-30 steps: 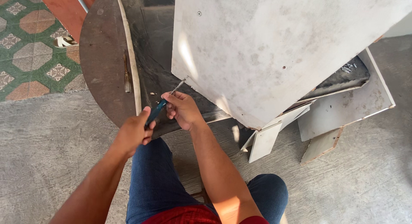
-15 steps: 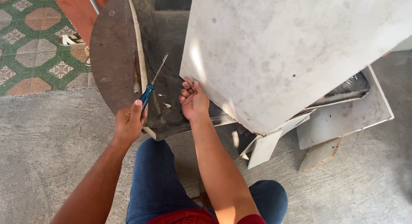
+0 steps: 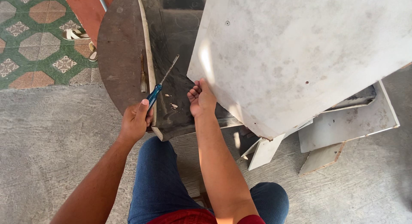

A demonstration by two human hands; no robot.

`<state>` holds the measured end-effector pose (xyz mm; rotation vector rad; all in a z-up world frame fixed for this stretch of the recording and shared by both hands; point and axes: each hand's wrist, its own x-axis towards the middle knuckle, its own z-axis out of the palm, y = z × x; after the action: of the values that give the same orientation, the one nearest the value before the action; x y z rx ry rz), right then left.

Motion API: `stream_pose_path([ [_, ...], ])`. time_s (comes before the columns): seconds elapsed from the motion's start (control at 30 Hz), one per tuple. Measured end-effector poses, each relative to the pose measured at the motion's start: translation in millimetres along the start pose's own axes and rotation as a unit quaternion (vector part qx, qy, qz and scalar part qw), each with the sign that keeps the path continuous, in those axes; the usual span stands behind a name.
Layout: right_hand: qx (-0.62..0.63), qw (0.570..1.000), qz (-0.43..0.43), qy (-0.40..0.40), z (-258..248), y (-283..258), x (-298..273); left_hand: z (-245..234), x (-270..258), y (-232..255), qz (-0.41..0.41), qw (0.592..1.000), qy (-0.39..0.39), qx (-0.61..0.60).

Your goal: The person uses a screwdriver to tighten screws into a white cabinet. They remove a small panel, place it aside, and continue securing the cabinet with screws.

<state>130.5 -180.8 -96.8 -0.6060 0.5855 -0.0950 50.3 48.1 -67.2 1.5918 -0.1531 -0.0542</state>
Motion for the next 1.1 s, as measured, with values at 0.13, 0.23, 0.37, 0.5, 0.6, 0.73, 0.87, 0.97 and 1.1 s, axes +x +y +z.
stream_pose_path([
  [0.13,0.018,0.998,0.018,-0.054,-6.3,-2.7,2.4,0.8,1.1,-0.1,0.0,0.999,-0.004,0.048],
  [0.23,0.008,0.998,0.005,-0.069,-11.2,0.8,5.7,0.8,-0.1,-2.7,-0.018,0.998,-0.009,0.055],
  [0.37,-0.007,0.999,0.0,-0.033,-4.0,-0.1,1.1,0.5,2.7,-2.3,-0.003,0.998,-0.012,0.062],
  [0.5,-0.033,0.999,0.029,-0.027,7.2,-9.6,-23.1,3.9,1.6,1.8,0.013,0.998,-0.02,0.052],
  [0.6,-0.101,0.993,0.041,-0.05,6.1,-20.8,-50.1,17.7,-1.4,16.4,-0.014,0.986,0.057,0.158],
  [0.73,-0.254,0.954,-0.056,-0.147,-14.0,-25.6,-84.1,39.5,-9.4,49.1,-0.034,0.9,0.049,0.431],
  [0.87,-0.4,0.886,-0.143,-0.185,-33.3,-35.3,-93.7,56.4,-24.8,74.6,-0.056,0.876,0.021,0.479],
  [0.97,-0.508,0.829,-0.184,-0.142,-34.7,-42.0,-97.1,63.6,-17.2,81.4,-0.04,0.873,0.009,0.487],
  [1.1,-0.577,0.697,-0.376,-0.199,-38.8,-34.7,-117.5,68.9,-4.2,78.5,-0.016,0.866,-0.008,0.499],
])
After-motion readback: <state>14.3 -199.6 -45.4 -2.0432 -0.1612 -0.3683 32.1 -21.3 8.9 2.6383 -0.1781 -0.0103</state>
